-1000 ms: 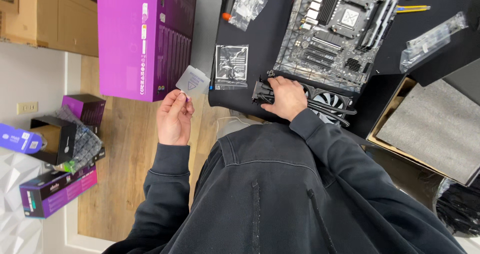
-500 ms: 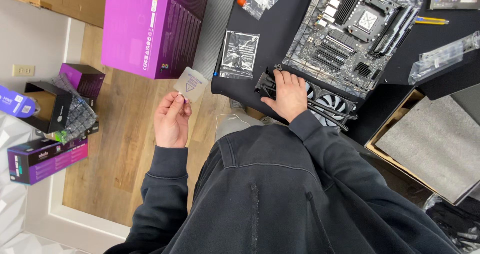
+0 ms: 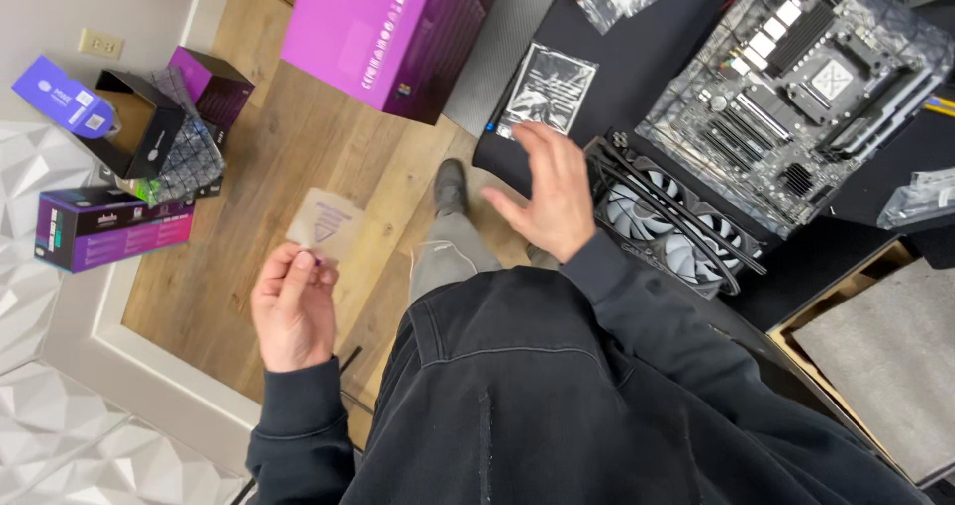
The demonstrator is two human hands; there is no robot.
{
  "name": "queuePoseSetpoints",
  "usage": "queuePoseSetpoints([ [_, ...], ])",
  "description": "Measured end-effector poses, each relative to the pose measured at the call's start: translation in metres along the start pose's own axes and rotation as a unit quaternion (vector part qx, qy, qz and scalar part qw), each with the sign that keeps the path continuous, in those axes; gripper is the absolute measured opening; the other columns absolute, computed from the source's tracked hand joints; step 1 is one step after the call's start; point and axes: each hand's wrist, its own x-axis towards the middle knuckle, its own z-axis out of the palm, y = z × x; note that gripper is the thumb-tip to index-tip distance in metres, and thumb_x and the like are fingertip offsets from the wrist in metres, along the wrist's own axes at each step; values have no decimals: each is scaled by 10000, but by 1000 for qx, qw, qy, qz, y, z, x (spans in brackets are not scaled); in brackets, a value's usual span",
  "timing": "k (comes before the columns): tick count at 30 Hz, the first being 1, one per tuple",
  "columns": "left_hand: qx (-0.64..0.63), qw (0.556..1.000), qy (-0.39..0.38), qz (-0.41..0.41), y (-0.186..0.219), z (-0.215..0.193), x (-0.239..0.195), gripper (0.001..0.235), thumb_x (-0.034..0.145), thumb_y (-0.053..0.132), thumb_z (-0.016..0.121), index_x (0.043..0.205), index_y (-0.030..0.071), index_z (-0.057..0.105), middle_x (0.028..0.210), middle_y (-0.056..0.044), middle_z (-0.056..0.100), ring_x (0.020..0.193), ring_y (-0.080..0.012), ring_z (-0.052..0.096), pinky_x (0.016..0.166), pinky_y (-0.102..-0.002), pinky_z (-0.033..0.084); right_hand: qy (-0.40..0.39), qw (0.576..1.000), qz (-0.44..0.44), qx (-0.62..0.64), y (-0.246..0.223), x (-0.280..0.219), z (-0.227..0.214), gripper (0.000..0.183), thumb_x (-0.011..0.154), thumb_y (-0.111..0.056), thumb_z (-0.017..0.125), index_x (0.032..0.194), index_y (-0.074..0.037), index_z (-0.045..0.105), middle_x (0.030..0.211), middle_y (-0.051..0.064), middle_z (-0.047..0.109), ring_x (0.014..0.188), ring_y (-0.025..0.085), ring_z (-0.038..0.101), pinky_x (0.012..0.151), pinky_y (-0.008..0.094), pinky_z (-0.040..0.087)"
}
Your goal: The person unboxes components for a computer liquid cooling system, handling the radiator and pump assembly, then applies thermal paste to the CPU surface on the motherboard before preparing the pump head for mounting.
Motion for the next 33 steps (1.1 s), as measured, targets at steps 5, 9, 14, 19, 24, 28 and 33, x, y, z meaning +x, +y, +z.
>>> queuePoseSetpoints([
  [5, -30, 999, -11, 30, 36, -54, 58, 128, 985, 73, 678, 1111, 61, 658, 892, -71, 677, 834, -123, 652, 780, -219, 493, -59, 991, 124, -12, -19, 36, 102, 1198, 710, -490, 966, 1544, 60, 305, 1530, 337, 372, 1400, 506, 434, 1160, 610, 346],
  [9, -35, 999, -24, 26, 63, -104, 131, 119, 988, 71, 673, 1104, 51, 653, 875, -80, 672, 803, -132, 646, 757, -217, 483, 17, 975, 221, 18, -13, 72, 201, 1402, 660, -309, 1035, 1605, 85, 77, 1569, 480, 188, 1475, 619, 268, 1244, 626, 276],
  [14, -5, 999, -44, 0, 111, -173, 215, 133, 975, 50, 679, 1106, 37, 654, 892, -92, 688, 814, -136, 661, 761, -220, 498, 215, 940, 258, -61, 14, 59, 224, 285, 948, -86, 657, 1213, -123, 557, 1026, 222, 657, 956, 412, 686, 832, 464, 533],
  [19, -17, 997, -69, 27, 176, -191, 263, 132, 981, 50, 678, 1112, 48, 663, 883, -74, 682, 812, -132, 655, 776, -211, 504, 362, 912, 183, 56, -77, 80, 130, 90, 1053, -15, 708, 1137, 20, 716, 877, 115, 696, 800, 161, 587, 754, 346, 556],
  [24, -103, 975, -195, 42, 184, -160, 285, 171, 956, 3, 687, 1109, 73, 717, 959, -76, 706, 848, -153, 651, 738, -248, 515, 251, 530, 225, 778, -142, 96, 69, 266, 1109, 19, 539, 1353, 16, 646, 1203, 231, 737, 1043, 337, 758, 876, 336, 677],
  [28, -98, 970, -220, 42, 197, -91, 257, 134, 934, 65, 691, 1062, 35, 661, 833, -114, 664, 787, -162, 644, 724, -247, 489, 231, 533, 252, 774, -106, 81, 81, 244, 986, -141, 615, 1192, -29, 683, 1121, 205, 754, 1073, 415, 729, 803, 382, 686],
  [33, -48, 823, -563, 55, 229, -11, 243, 146, 905, 27, 684, 1031, -43, 708, 817, -186, 706, 692, -165, 654, 649, -257, 568, 210, 539, 276, 768, -83, 83, 100, 194, 971, -153, 642, 1153, -93, 677, 1095, 93, 769, 1011, 307, 763, 757, 354, 675],
])
